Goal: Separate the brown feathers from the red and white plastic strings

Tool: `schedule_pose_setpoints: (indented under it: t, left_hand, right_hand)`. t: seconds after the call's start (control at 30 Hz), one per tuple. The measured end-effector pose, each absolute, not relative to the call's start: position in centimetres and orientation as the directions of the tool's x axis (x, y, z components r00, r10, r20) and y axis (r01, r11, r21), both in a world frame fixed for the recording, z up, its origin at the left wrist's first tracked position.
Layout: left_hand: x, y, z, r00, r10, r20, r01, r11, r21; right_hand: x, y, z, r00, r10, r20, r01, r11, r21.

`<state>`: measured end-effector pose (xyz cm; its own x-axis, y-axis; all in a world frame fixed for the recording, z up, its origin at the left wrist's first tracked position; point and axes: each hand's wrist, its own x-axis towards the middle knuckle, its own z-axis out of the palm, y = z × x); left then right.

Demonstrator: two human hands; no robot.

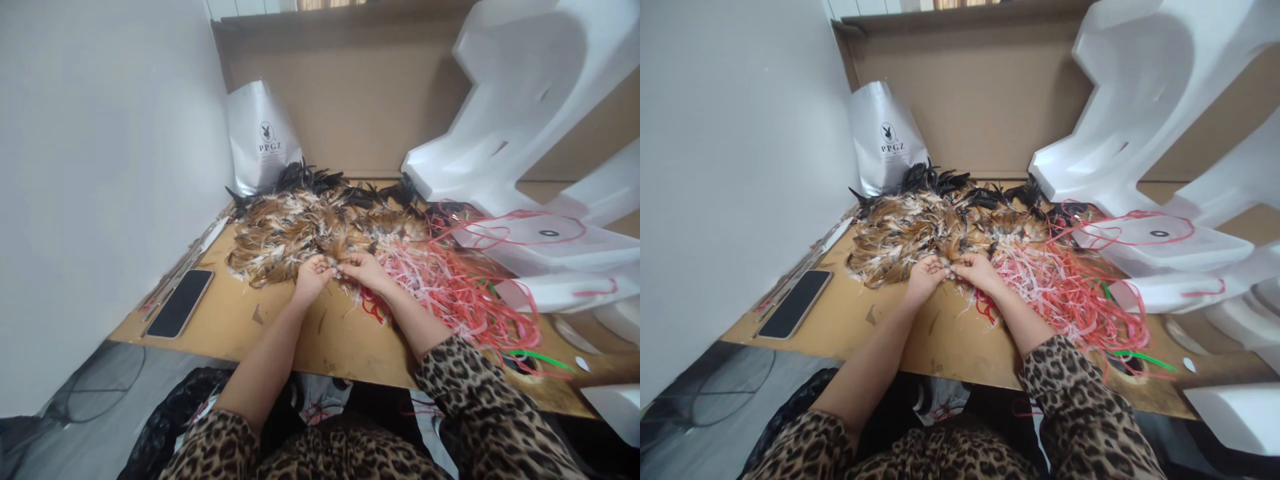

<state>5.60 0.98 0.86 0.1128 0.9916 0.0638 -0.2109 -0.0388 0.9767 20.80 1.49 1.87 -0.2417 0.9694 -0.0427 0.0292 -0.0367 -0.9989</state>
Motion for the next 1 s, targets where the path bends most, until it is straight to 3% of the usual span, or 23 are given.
schedule_pose_setpoints:
  t: [0.17, 0.37, 0.67, 0.83, 1.0]
  left_hand:
    - [5.6, 0.7, 1.1, 0.136, 0.988, 0.070, -0.253, -0.034, 0.967]
    - [5.4, 0.6, 1.1, 0.221, 0.975, -0.034, -0.422, 0.127, 0.898]
    - [5.7, 0.6, 0.8, 0.064, 0.994, 0.090, -0.321, -0.065, 0.945]
    - [5.5, 0.4, 1.0, -0.005, 0.996, 0.094, -0.287, -0.092, 0.953]
    - [5.5, 0.5, 0.7, -0.006, 0.995, 0.101, -0.255, -0.099, 0.962]
  right_hand:
    - [20.8, 1.5, 1.6, -0.220, 0.972, -0.081, -0.017, -0.087, -0.996]
    - [20.7, 1.5, 1.5, -0.268, 0.962, -0.055, -0.167, -0.103, -0.981]
    - [20.4, 0.9, 3.5, -0.146, 0.989, 0.026, 0.045, 0.033, -0.998]
    - [23.4, 2.5, 6.1, 0.104, 0.978, 0.183, 0.270, 0.149, -0.951]
    - [29.3, 5.1, 7.8, 0.355, 0.908, 0.223, 0.368, 0.084, -0.926]
